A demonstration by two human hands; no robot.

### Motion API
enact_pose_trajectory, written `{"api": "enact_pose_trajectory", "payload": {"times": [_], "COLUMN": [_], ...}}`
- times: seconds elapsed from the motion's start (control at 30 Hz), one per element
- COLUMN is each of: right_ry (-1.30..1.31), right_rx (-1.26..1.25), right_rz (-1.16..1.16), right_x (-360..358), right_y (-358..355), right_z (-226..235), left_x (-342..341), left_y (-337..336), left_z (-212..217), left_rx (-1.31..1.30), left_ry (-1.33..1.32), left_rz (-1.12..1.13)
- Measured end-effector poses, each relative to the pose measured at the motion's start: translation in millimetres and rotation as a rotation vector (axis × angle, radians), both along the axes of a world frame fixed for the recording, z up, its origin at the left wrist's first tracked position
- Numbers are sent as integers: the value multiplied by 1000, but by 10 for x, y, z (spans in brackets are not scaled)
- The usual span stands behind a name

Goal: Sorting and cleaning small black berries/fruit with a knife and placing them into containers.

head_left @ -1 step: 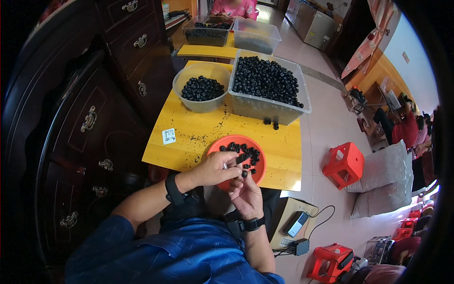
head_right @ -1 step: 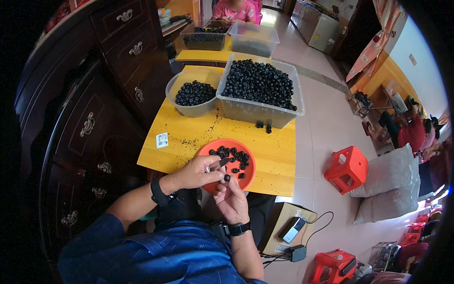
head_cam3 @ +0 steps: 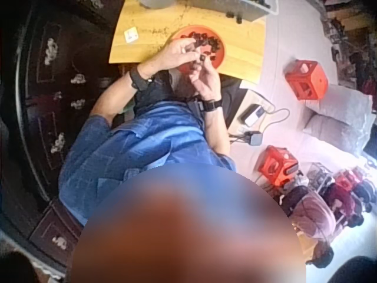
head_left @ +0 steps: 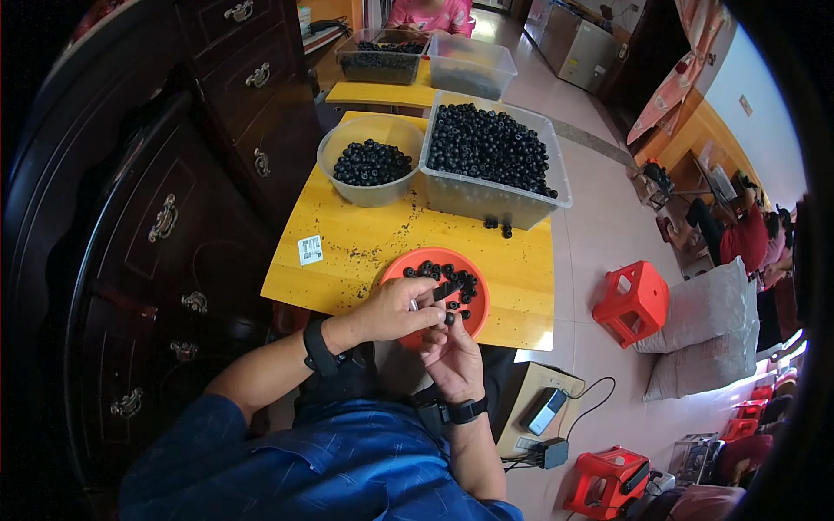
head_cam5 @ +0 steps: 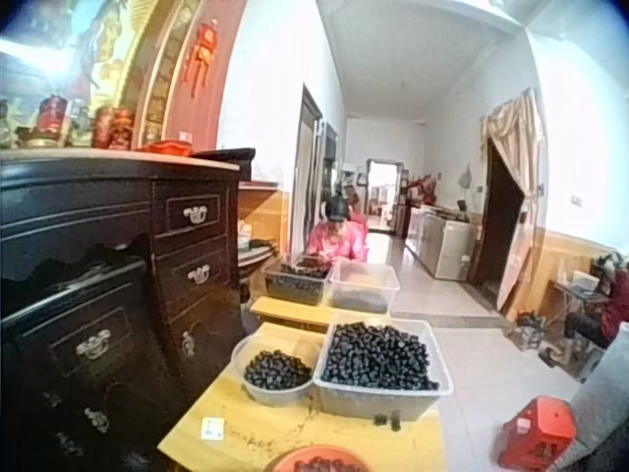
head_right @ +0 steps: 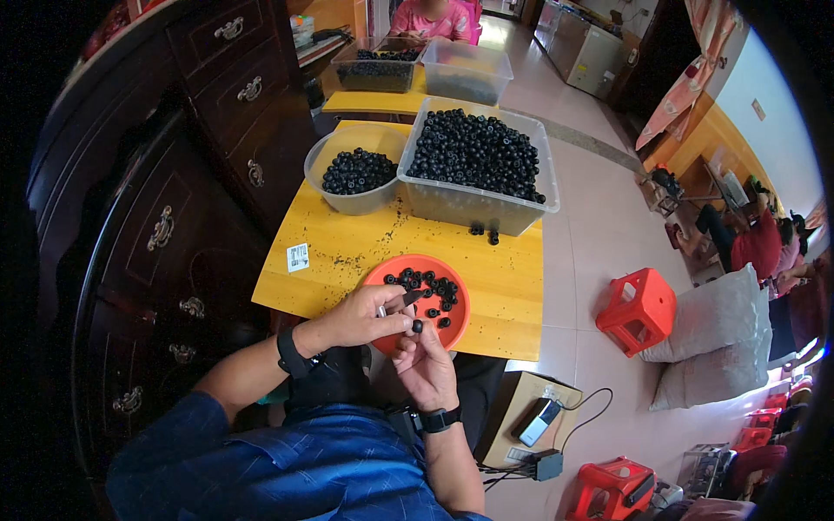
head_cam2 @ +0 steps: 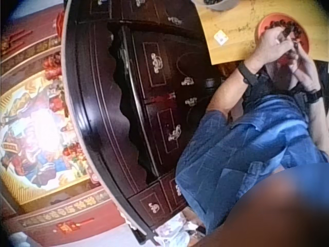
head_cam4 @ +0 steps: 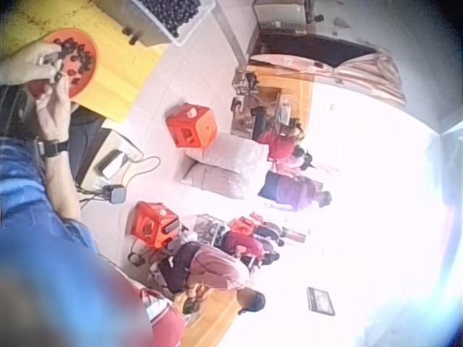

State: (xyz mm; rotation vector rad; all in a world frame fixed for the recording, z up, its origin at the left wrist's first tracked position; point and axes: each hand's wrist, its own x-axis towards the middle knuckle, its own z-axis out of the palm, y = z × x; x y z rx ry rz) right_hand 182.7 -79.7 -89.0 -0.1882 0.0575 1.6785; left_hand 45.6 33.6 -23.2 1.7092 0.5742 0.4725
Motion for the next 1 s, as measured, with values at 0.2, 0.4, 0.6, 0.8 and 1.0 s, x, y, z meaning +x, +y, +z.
{"api": "enact_pose_trajectory", "payload": {"times": [0.2, 0.4, 0.6, 0.8, 1.0], "right_ry": [-96, -103, -44, -31, -95], "right_rx": [0, 0, -34, 17, 11], "right_rz": [-19, -6, 28, 50, 39], "right_x": [-19, -15, -49, -57, -52], "right_y": [11, -16, -40, -33, -26], "right_z": [125, 93, 74, 128, 136], "left_x": [8, 33, -9, -36, -27], "left_y": [-10, -53, -49, -98, -92], "left_z": [26, -26, 65, 167, -16], "left_rx": [-6, -160, -257, -424, -378], "left_ry": [3, -91, -110, -133, -203], "left_rz": [10, -12, -85, -51, -84]}}
